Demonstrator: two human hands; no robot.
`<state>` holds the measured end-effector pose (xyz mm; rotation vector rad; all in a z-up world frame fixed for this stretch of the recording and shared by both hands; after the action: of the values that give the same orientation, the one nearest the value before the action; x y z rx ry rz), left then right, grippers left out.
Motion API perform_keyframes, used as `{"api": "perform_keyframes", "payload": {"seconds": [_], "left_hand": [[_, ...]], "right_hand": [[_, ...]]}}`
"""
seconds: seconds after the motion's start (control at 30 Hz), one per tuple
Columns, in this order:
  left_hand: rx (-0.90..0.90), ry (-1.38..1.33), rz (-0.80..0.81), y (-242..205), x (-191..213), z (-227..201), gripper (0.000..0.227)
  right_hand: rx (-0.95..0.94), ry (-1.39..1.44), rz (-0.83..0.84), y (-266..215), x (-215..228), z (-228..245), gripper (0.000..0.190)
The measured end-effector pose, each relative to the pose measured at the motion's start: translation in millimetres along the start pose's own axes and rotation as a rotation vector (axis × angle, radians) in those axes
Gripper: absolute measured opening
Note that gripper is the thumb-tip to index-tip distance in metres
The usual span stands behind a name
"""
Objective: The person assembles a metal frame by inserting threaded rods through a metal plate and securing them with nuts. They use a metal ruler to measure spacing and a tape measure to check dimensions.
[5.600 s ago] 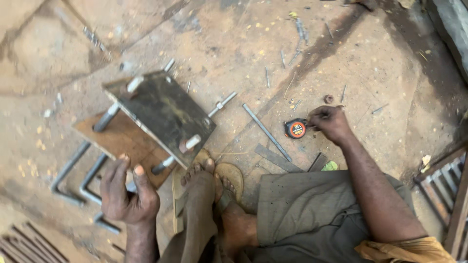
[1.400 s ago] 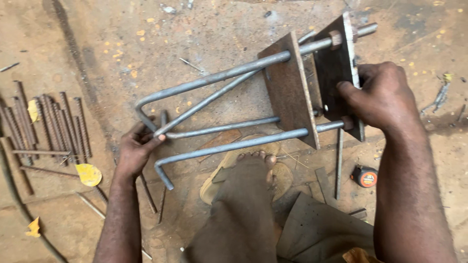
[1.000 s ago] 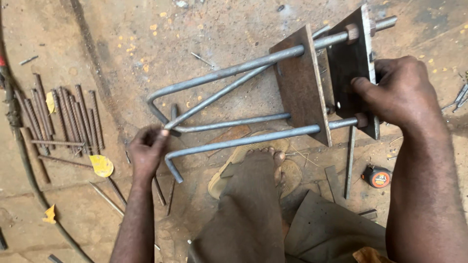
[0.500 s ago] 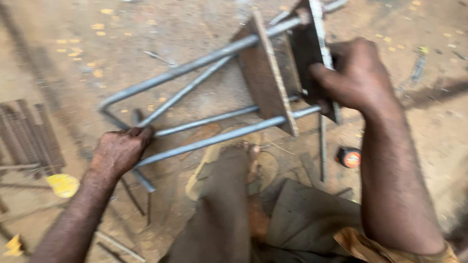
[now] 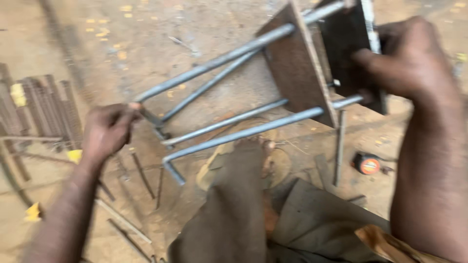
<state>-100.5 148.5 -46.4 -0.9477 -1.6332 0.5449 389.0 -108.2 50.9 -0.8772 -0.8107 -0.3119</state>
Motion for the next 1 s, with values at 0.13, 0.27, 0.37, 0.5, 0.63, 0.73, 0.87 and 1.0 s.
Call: {"api": "perform_keyframes", "payload": {"seconds": [0.13,0.27,0.37,0.5,0.63,0.73,0.87,1.0], "left_hand": [[-0.047,-0.641,-0.388,-38,-32,69,0.031],[-0.057,-0.734,-0.253,-22,-106,99,0.03],[0.465,-1.189,0.07,-3,-141,102,0.058],[0.594,-0.986,0.231,7,-123,74,0.041],[0.632,-0.939,0.315,7,-120,69,0.029],[0.51,-1.208,0.27,14,-118,72,0.02],[0.174,-1.4,0.212,4,-108,76,0.017],[0.037,-1.094,0.04,-1,-102,72,0.021]], "right_hand": [[-0.035,-0.216,0.021,5,1,-1,0.024],[-0.006,-0.125,-0.019,10,-4,-2,0.025],[-0.038,-0.083,0.007,9,1,-3,0.026],[-0.018,0.018,0.038,9,7,-1,0.024],[-0.071,0.038,0.067,6,9,1,0.02],[-0.105,0.032,0.039,3,16,13,0.025],[-0.124,0.047,0.04,8,19,21,0.029],[-0.078,-0.023,0.057,8,16,11,0.025]]}}
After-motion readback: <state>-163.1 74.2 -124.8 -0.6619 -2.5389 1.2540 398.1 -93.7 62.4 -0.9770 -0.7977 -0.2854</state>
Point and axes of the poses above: each hand's wrist, its own y-axis towards the middle knuckle, its own x-axis out of the back of the hand, z = x × y, the point moved 4 cm from there along y, towards the middle knuckle, and after that the axes turned 6 degrees about x, right-handed, at the moved point
